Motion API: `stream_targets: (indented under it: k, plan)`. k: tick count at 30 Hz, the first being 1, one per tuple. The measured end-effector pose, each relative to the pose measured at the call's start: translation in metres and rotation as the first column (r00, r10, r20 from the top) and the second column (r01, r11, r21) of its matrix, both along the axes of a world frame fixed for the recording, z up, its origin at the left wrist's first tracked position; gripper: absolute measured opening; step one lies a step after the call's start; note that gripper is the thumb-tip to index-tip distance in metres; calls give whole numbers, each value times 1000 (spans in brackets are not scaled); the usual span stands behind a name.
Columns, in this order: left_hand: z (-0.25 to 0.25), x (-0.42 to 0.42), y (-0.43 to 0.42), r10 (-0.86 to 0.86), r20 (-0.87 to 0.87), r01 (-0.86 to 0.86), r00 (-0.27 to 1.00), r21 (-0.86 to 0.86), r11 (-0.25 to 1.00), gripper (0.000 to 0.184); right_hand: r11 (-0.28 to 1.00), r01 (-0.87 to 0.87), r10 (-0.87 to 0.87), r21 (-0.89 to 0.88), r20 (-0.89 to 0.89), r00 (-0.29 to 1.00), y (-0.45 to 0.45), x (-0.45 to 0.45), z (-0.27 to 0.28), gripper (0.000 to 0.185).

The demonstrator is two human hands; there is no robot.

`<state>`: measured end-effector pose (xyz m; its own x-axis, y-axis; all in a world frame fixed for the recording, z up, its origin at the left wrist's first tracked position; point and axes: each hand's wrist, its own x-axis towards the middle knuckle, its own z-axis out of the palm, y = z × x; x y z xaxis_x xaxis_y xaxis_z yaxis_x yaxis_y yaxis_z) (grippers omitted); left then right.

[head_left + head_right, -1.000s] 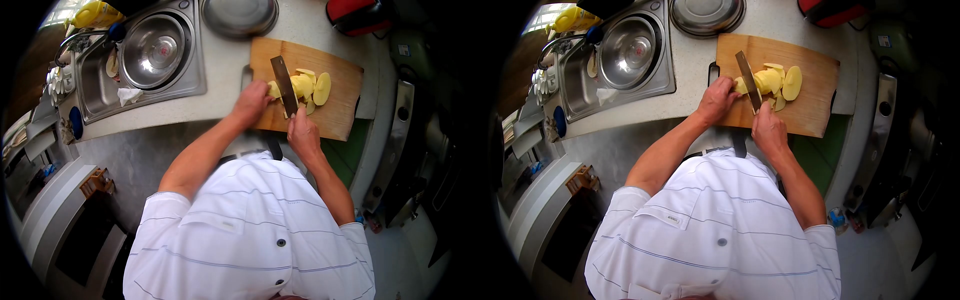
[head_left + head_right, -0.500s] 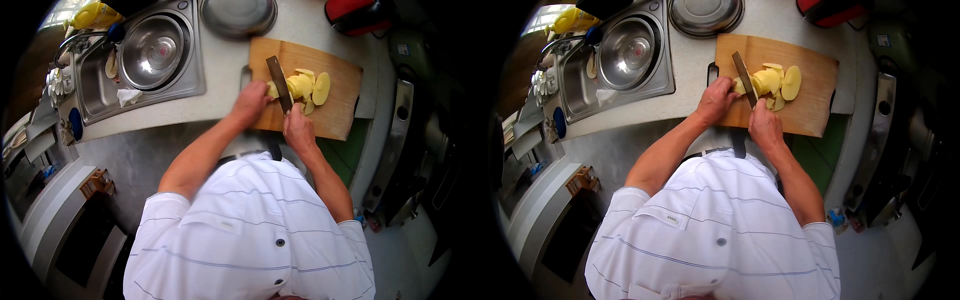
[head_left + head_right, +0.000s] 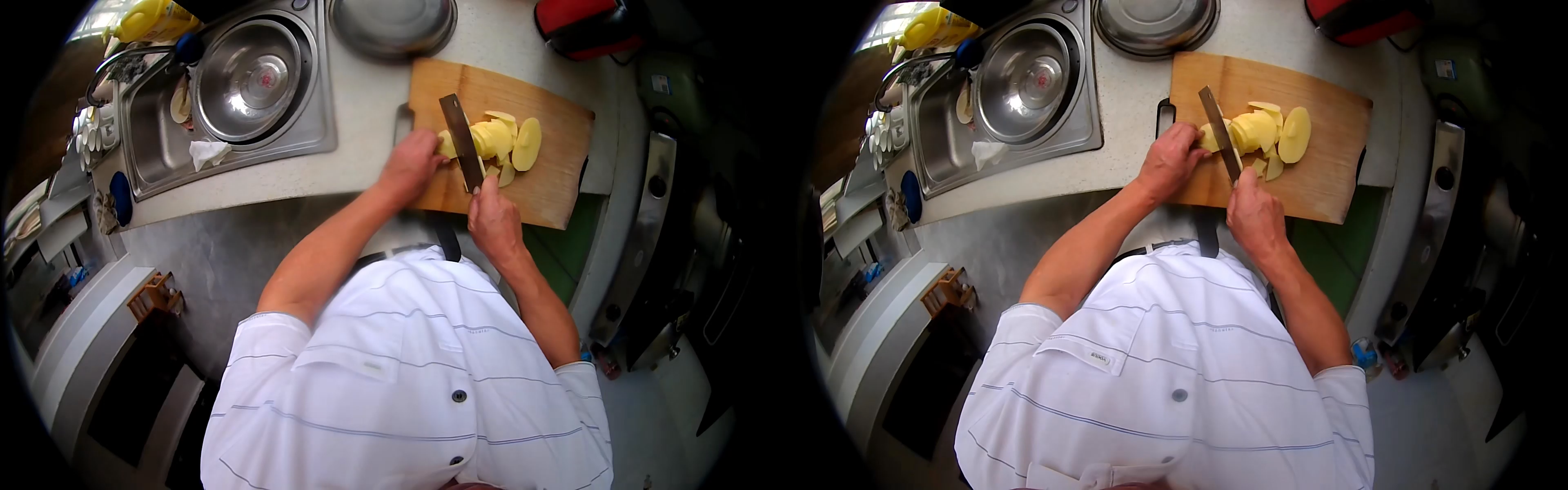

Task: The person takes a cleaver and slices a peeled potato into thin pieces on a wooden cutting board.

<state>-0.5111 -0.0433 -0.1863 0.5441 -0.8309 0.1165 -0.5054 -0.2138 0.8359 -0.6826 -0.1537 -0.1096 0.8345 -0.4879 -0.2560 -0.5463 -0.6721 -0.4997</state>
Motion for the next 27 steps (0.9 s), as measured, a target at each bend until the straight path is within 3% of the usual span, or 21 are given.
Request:
stream_targets:
  k: [6, 8, 15, 24, 27]
  plan:
    - [0, 2, 0, -6, 14, 6, 1000, 21, 1000, 30, 999, 18, -20, 43, 42, 999, -3, 9, -21, 14]
    - [1, 2, 1, -19, 62, 12, 998, 100, 995, 31, 999, 23, -24, 32, 30, 999, -2, 5, -20, 14]
    - [1, 2, 3, -22, 48, 17, 999, 91, 996, 33, 1000, 20, -21, 3, 51, 998, 0, -2, 4, 14]
    - [0, 2, 1, -9, -4, 9, 1000, -4, 1000, 30, 1000, -2, 1, 10, 42, 999, 0, 8, -11, 14]
    - [0, 4, 4, -27, 44, 23, 999, 93, 995, 32, 999, 29, -31, 44, 56, 998, -1, 11, -22, 15]
